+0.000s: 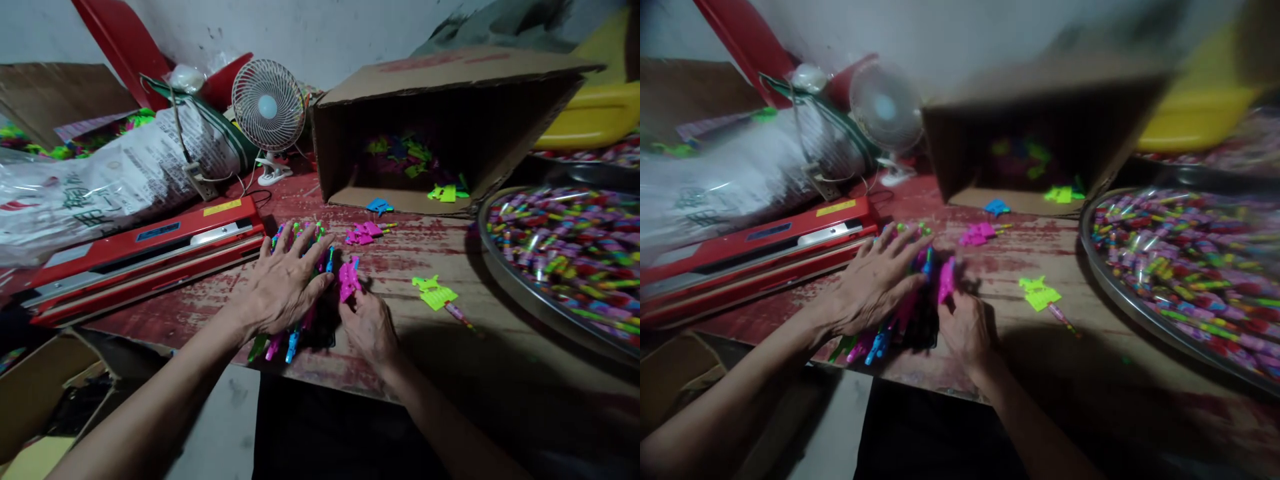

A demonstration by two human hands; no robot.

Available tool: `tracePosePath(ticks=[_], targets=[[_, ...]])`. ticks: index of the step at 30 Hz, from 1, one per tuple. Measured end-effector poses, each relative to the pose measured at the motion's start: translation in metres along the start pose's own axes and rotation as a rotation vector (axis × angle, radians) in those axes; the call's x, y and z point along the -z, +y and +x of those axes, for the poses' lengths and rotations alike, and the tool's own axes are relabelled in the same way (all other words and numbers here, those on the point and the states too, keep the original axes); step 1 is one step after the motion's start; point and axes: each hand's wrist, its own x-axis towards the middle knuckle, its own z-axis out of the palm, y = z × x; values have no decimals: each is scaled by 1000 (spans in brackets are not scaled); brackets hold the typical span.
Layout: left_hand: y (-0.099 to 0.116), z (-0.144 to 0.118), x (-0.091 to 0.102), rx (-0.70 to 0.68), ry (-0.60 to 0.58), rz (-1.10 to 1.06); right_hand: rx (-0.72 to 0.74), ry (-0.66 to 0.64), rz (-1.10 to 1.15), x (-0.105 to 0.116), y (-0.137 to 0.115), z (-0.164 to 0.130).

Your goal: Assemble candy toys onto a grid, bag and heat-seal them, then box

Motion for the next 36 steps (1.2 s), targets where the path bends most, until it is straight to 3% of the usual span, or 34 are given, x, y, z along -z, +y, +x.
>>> tracePosePath(ticks=[3,7,13,17,19,22,27,31,36], targets=[[0,1,0,14,-12,-6,-28,39,46,-1,1,-1],[-2,1,-3,1,14,-22,95,13,138,3,-7,-3],[-2,4,0,-18,74,-54,139,13,-22,-7,-11,-16],[4,8,2,0,101,14,206,116,25,-14,-11,-21],[7,10,1,4,81,29,187,76,93,-7,-11,-17],[8,11,-4,27,97,35,185,-88,134,18,-1,5],[7,10,-8,14,143,29,132,8,-244,54,46,86],[7,11,-7,44,90,32,103,-35,-387,50,76,135],[8,14,-5,46,71,22,71,-121,-485,46,84,137]])
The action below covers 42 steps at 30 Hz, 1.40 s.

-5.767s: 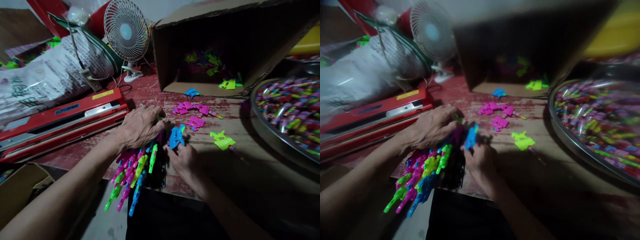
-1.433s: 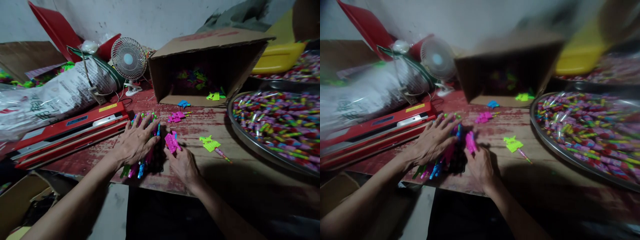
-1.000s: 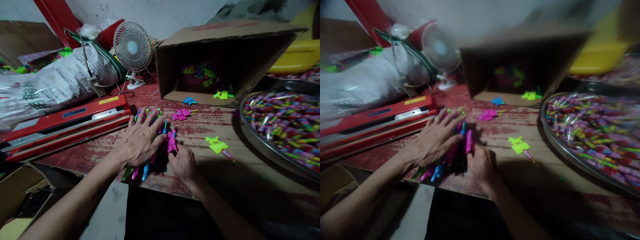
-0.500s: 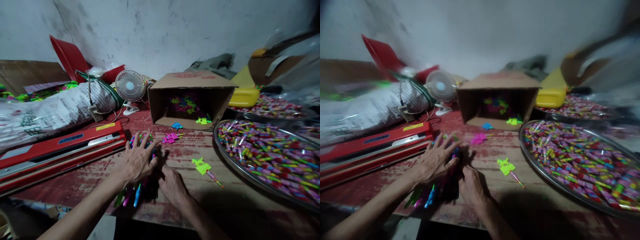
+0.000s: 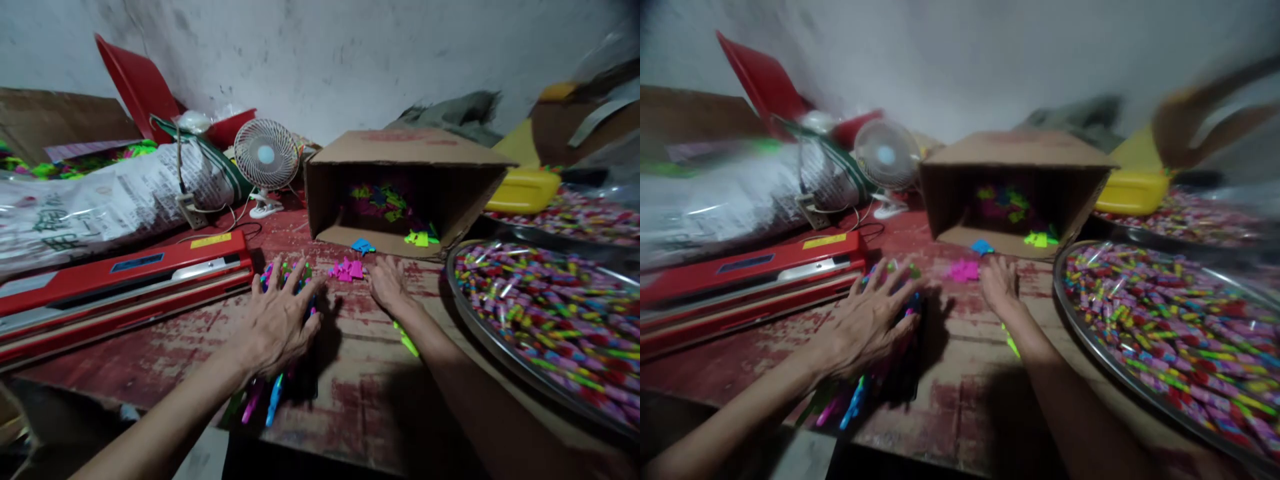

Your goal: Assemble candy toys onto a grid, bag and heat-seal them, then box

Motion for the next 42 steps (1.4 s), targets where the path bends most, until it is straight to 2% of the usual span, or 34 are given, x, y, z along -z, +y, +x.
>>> tracePosePath(ticks=[5,8,10,12,14,17,21,24,26,28,35,39,42], targets=[[-2,15,0,31,-34,-57,-84,-56,40,15,1,-28],[-3,15,7,36,-35,-115,-58,37,146,23,-4,-66],[-3,7,15,23,25,-96,38,119,277,23,-12,-97],[-2,-7,21,7,98,-37,119,147,428,19,-22,-126],[-4,-22,19,-9,115,10,106,141,514,13,-36,-148],[-11,-35,5,-44,71,1,14,156,547,8,-61,-166],[-17,-33,-14,-185,130,-42,35,144,806,10,-95,-174],[-15,-29,-15,-212,163,-42,-67,150,971,9,-113,-175],[-12,-29,-12,-193,154,-52,-127,198,955,7,-121,-173],[-11,-31,-10,-177,152,-61,-122,239,906,4,-123,-172],[-11,-32,-14,-183,197,-88,-16,324,909,-4,-106,-176],[-11,-31,-15,-180,198,-104,6,352,886,-7,-113,-173],[-11,-31,-16,-182,203,-107,83,411,806,-8,-121,-169]])
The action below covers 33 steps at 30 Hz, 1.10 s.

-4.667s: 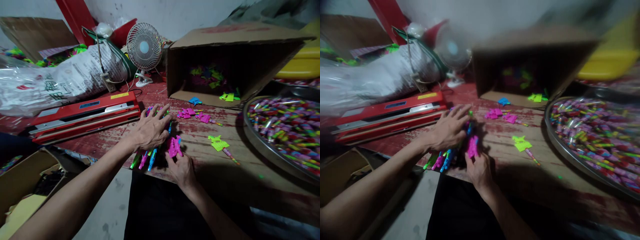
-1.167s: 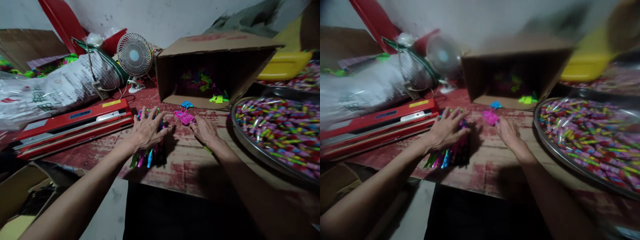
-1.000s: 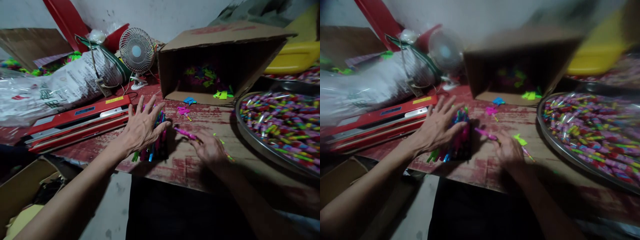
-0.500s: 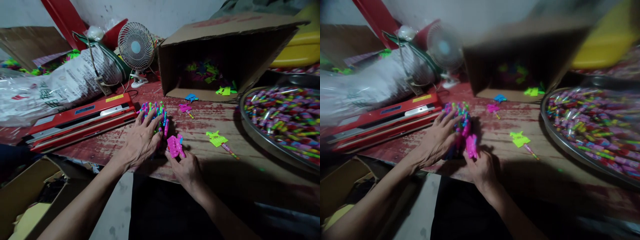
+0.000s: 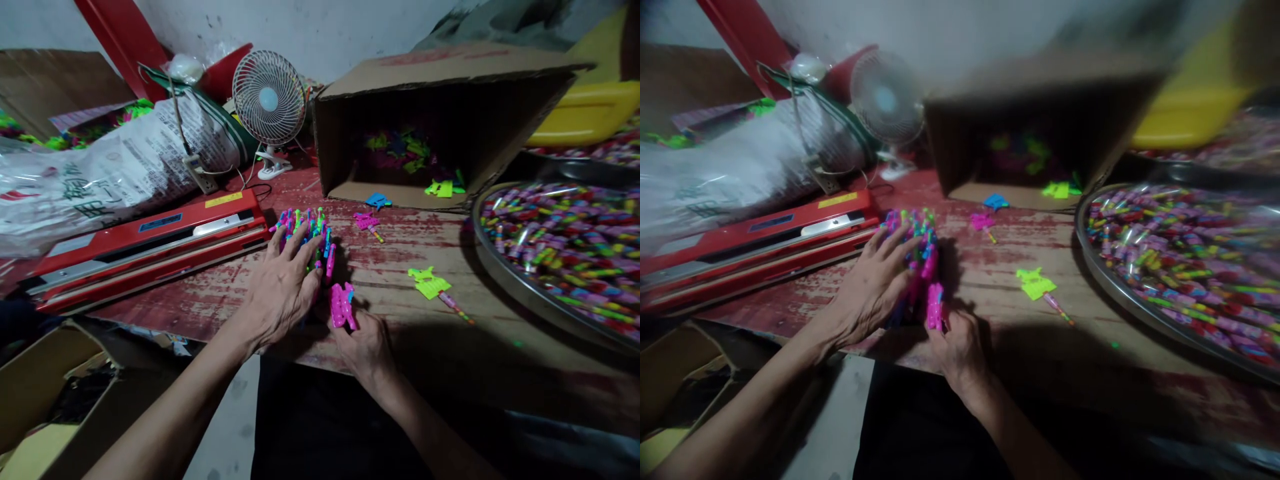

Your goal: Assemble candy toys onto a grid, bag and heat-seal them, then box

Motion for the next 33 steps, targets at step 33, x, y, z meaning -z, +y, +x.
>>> tracePosePath(ticks=[33], targets=[[-1,-11,-5,-44,49,155,18,44,-729,124,112,-24]])
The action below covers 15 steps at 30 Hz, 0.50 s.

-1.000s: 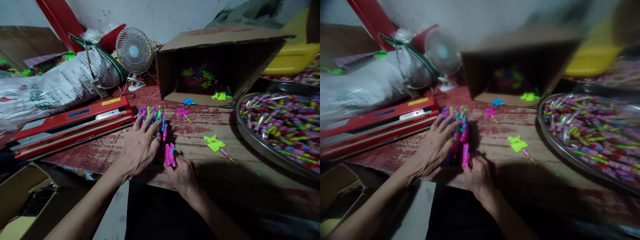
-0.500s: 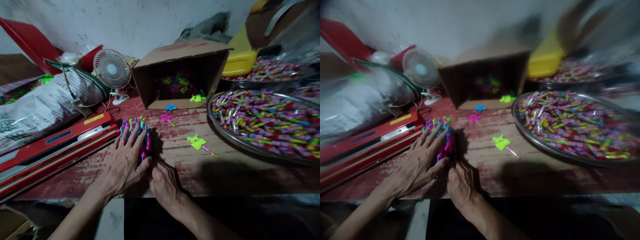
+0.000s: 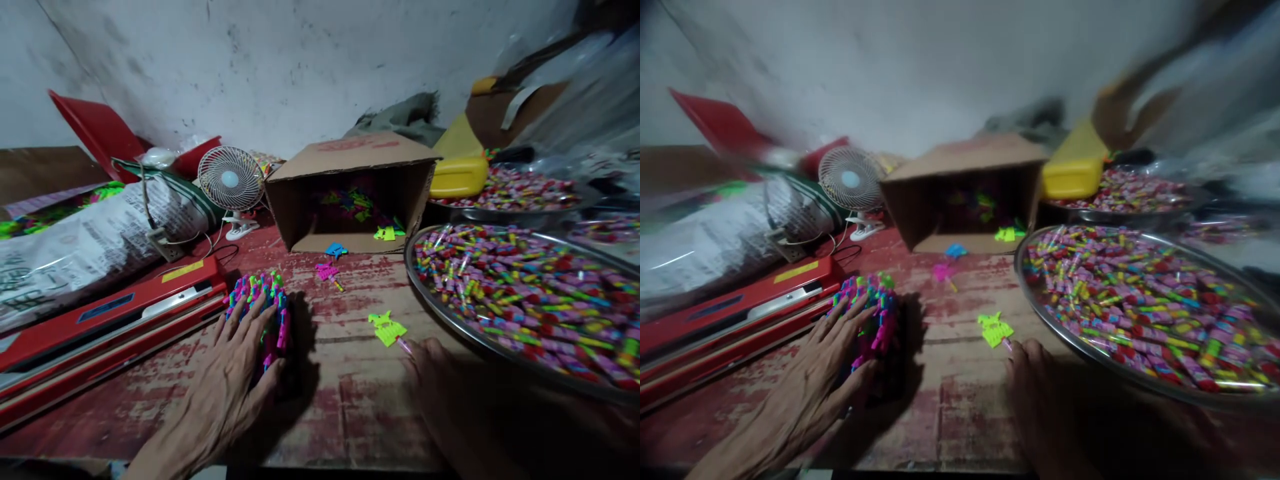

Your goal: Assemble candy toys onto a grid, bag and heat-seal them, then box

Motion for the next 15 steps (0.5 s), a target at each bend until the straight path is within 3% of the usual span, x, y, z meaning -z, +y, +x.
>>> tracePosePath(ticks=[2,5,11,15], targets=[[4,0,7,31,-53,-50,-32,-96,55,-1,1,2],[10,2,17,79,-118,-109,-76,-104,129,3,-14,13],[12,9,20,83,-183,-87,-131,-197,540,7,-91,32],[12,10,18,60,-186,-73,-229,-256,649,-4,-118,35]])
